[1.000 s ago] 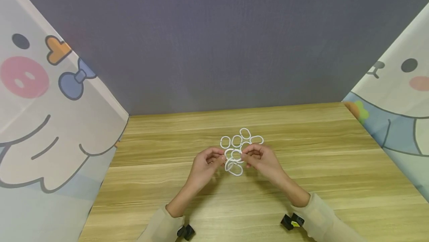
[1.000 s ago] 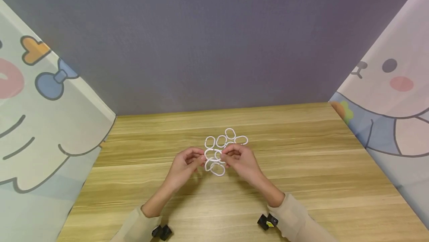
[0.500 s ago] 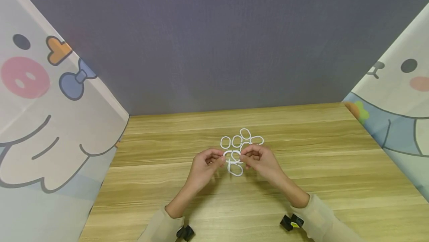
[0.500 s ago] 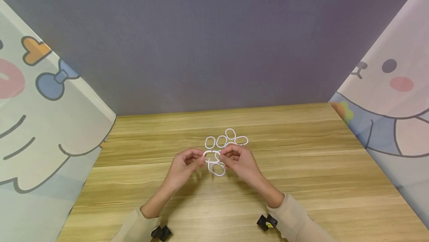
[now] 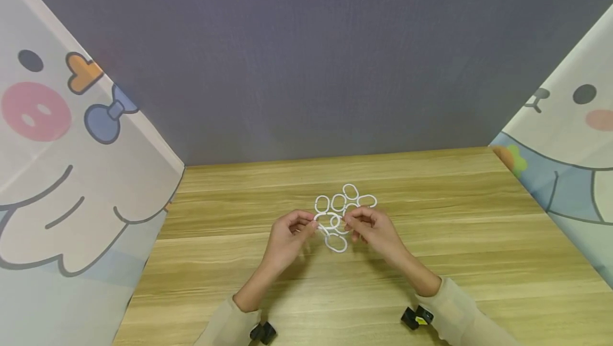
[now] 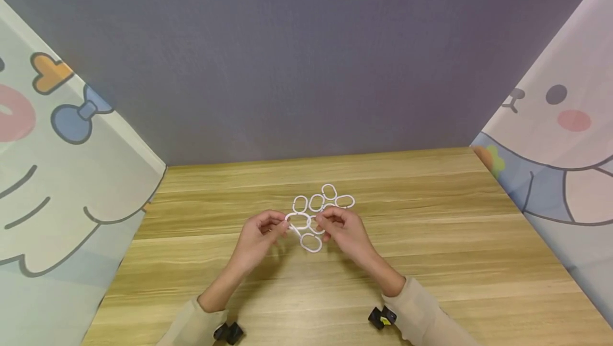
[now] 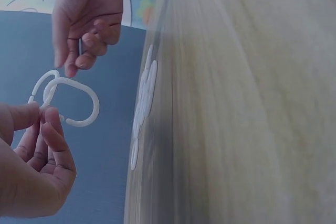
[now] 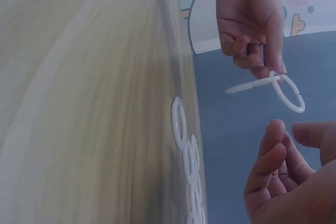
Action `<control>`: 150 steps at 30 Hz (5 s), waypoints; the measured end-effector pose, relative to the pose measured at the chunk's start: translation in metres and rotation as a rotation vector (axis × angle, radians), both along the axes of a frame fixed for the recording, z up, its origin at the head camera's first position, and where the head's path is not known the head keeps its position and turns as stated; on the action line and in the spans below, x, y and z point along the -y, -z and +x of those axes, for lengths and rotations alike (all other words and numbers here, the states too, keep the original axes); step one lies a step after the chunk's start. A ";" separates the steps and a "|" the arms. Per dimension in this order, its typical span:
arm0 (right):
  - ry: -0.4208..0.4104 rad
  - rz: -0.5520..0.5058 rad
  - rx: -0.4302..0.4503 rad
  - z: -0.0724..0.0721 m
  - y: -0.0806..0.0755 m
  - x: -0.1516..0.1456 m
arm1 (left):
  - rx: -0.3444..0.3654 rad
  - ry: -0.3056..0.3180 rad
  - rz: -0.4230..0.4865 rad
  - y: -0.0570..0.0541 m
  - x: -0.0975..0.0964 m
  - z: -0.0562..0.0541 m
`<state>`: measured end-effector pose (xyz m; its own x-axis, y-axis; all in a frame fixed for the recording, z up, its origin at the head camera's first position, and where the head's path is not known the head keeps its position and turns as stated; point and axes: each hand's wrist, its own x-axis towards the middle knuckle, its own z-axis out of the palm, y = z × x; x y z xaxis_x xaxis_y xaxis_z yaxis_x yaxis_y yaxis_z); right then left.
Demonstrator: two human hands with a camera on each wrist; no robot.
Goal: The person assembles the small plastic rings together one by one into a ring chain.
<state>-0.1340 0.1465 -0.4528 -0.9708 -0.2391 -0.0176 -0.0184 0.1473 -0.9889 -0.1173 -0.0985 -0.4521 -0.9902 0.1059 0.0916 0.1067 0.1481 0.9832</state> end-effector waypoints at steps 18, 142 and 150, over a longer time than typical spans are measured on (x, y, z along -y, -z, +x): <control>-0.061 0.092 -0.024 0.000 0.013 0.000 | 0.008 -0.029 0.043 -0.004 0.003 0.000; -0.009 0.172 -0.428 0.011 0.026 0.003 | 0.030 -0.045 0.055 -0.004 0.005 -0.004; 0.007 0.059 -0.365 0.007 0.027 0.003 | 0.020 -0.052 0.043 -0.004 0.006 -0.004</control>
